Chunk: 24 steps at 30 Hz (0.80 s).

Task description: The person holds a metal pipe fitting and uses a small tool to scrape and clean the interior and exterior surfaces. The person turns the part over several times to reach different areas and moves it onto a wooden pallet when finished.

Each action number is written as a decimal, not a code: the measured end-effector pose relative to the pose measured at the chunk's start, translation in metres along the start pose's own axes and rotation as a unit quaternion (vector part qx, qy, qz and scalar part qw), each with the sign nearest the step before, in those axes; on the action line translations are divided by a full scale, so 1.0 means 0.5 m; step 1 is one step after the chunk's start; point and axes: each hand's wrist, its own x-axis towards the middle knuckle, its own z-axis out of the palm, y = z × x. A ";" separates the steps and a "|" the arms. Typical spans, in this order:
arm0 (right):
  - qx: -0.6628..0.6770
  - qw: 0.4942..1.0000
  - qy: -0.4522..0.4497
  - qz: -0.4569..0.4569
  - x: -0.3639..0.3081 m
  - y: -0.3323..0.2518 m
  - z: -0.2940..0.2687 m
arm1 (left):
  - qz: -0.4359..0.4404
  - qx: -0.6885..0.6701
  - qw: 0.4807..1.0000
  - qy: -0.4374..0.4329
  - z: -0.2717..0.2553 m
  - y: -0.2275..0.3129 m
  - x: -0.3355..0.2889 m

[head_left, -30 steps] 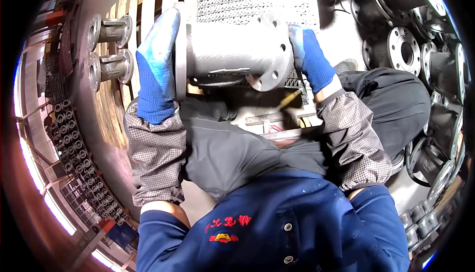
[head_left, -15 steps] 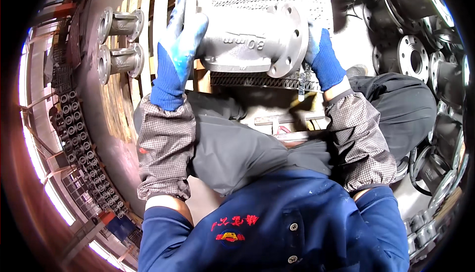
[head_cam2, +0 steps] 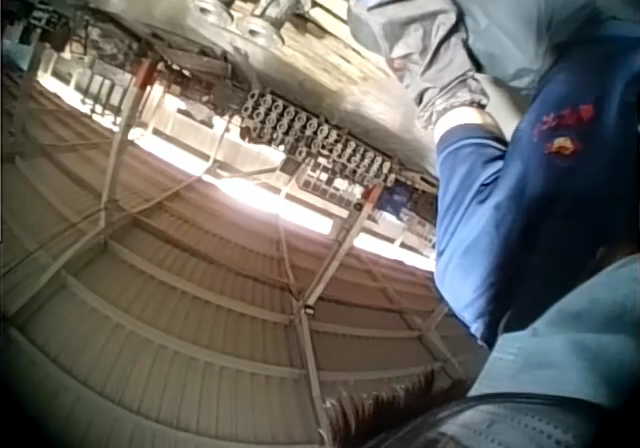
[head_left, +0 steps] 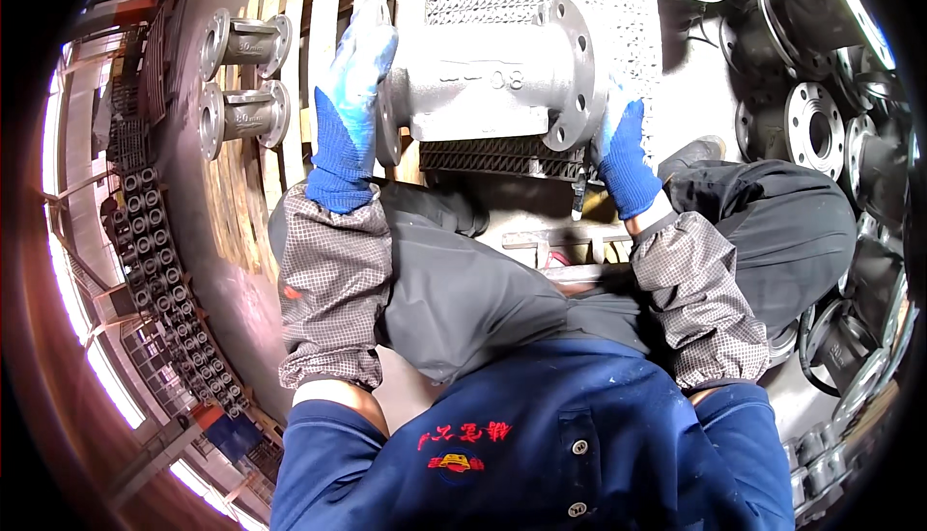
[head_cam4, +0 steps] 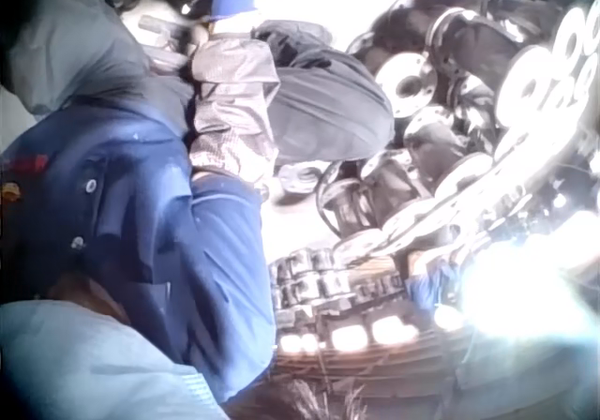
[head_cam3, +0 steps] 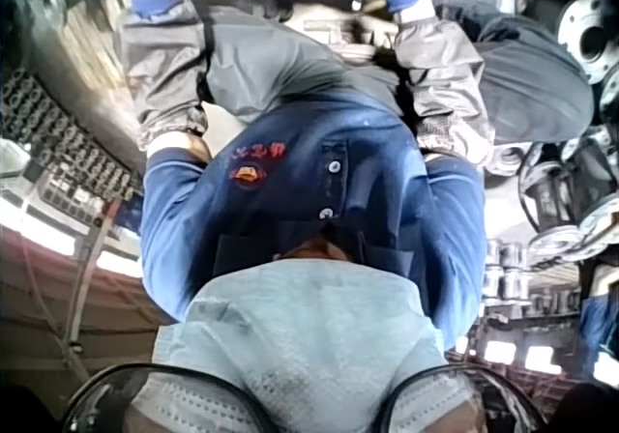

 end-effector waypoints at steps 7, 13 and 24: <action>0.041 0.997 0.056 0.019 -0.016 0.024 0.012 | 0.028 0.012 1.000 -0.001 0.016 0.006 0.000; 0.010 0.999 0.027 0.021 -0.011 0.004 0.008 | -0.003 -0.009 1.000 0.000 0.007 0.006 -0.009; 0.459 0.835 0.080 0.292 -0.016 0.002 0.023 | -0.014 -0.076 0.996 -0.038 0.024 0.043 -0.042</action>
